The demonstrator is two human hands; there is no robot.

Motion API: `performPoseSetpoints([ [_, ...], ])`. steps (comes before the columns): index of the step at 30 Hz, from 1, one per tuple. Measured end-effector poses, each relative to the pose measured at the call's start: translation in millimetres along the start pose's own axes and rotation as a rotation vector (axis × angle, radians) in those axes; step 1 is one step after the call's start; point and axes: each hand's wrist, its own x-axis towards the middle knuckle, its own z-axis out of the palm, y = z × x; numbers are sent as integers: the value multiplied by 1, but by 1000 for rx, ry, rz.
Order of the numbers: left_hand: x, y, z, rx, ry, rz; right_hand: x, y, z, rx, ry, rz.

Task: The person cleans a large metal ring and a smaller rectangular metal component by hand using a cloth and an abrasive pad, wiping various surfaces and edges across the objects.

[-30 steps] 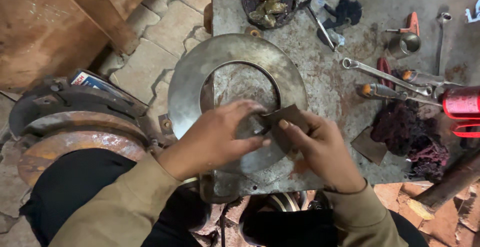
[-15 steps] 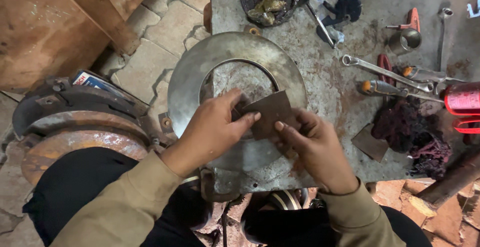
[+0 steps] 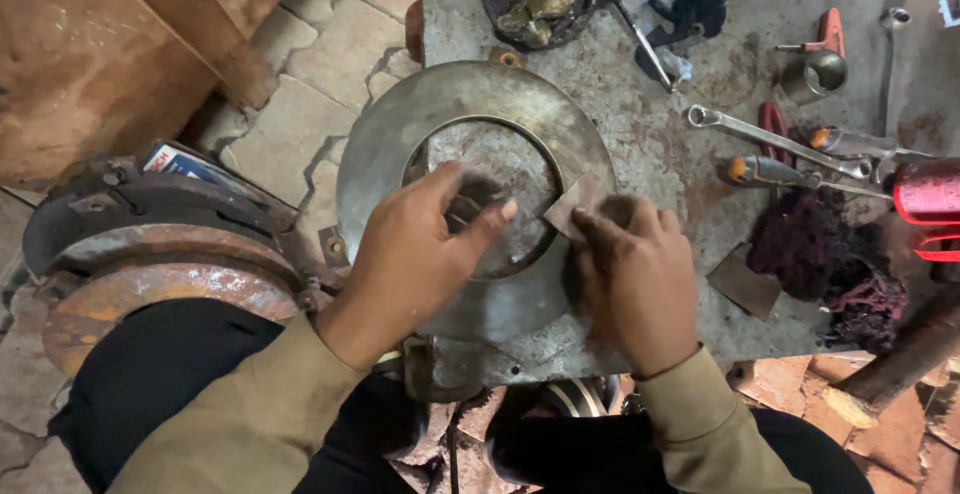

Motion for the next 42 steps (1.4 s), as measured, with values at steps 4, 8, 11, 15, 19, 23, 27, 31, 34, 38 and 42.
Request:
performPoseSetpoints([
  [4,-3,-1,0,-55,-9,123,2,1,6,-48,-16,3],
  [8,-4,-1,0,24,-69,-2,13,9,15,-78,7,-35],
  [11,-2,-1,3,34,-27,128,28,14,25,-101,18,-21],
  [15,-3,-1,7,6,-52,84,36,16,41,-100,78,-30],
  [19,-8,1,9,7,-3,160,36,16,46,-102,67,-14],
  [23,-8,0,9,11,-1,153,34,13,46,-72,56,-5],
  [27,-8,0,8,15,-29,110,33,9,44,-97,18,5],
  [31,-7,0,6,23,-11,155,34,3,43,-117,-9,18],
  [34,-7,1,4,37,-23,117,33,-2,42,-121,-26,34],
  [38,-7,2,3,63,-53,44,32,-4,41,-104,-15,13],
  [42,-8,-1,6,10,-16,209,31,-4,44,-90,-17,-4],
])
